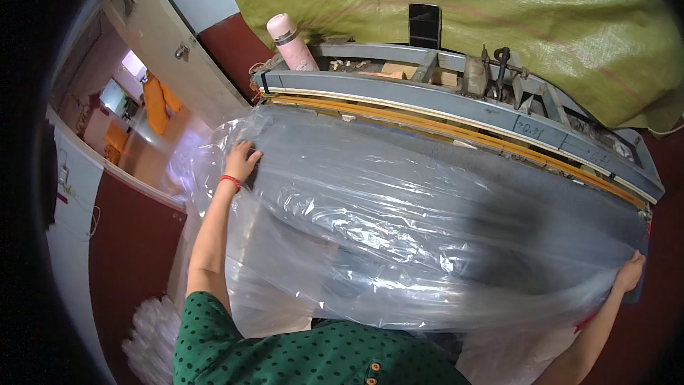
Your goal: The recorder uses a manual heat sealer to seal large plastic bags.
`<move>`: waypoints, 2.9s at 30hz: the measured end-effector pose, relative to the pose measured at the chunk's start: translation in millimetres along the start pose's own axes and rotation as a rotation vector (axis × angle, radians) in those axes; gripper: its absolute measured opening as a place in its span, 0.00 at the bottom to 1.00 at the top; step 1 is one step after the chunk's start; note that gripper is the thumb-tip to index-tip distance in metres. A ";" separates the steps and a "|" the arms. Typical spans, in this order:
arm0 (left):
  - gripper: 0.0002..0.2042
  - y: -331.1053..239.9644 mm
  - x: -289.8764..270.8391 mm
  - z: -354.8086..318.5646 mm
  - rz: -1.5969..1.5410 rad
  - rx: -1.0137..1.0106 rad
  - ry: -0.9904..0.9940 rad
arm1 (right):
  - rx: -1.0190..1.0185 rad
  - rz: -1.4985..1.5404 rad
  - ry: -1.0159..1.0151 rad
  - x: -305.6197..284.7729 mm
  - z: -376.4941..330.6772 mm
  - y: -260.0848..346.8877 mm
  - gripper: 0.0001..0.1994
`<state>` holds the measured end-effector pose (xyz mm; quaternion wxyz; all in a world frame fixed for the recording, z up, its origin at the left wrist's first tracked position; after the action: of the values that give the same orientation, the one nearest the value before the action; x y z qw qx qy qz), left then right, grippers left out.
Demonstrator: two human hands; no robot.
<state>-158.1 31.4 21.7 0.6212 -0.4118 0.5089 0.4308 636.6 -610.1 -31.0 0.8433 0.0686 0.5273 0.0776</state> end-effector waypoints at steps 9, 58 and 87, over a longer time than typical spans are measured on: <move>0.12 -219.0 28.4 -2.2 -0.637 0.640 -0.195 | -0.150 0.521 -0.049 10.9 60.6 -101.3 0.17; 0.05 -115.7 -44.7 -10.6 -1.509 0.122 -0.421 | -1.026 0.977 -0.272 -171.4 -190.7 361.6 0.12; 0.32 -141.4 -7.3 -63.3 -0.290 0.578 -0.170 | -0.398 0.553 0.064 -48.1 -67.6 25.3 0.14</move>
<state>-41.6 -70.5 30.3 0.8073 -0.2493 0.4927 0.2083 553.6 -592.8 -13.1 0.7702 0.0404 0.4895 0.4068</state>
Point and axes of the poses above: each hand's wrist, its own z-axis towards the middle knuckle, its own x-axis out of the palm, y = z × x, the point moved 4 cm from there along z, towards the middle knuckle, and after that the axes turned 3 degrees about -y, right-handed, at the moved point
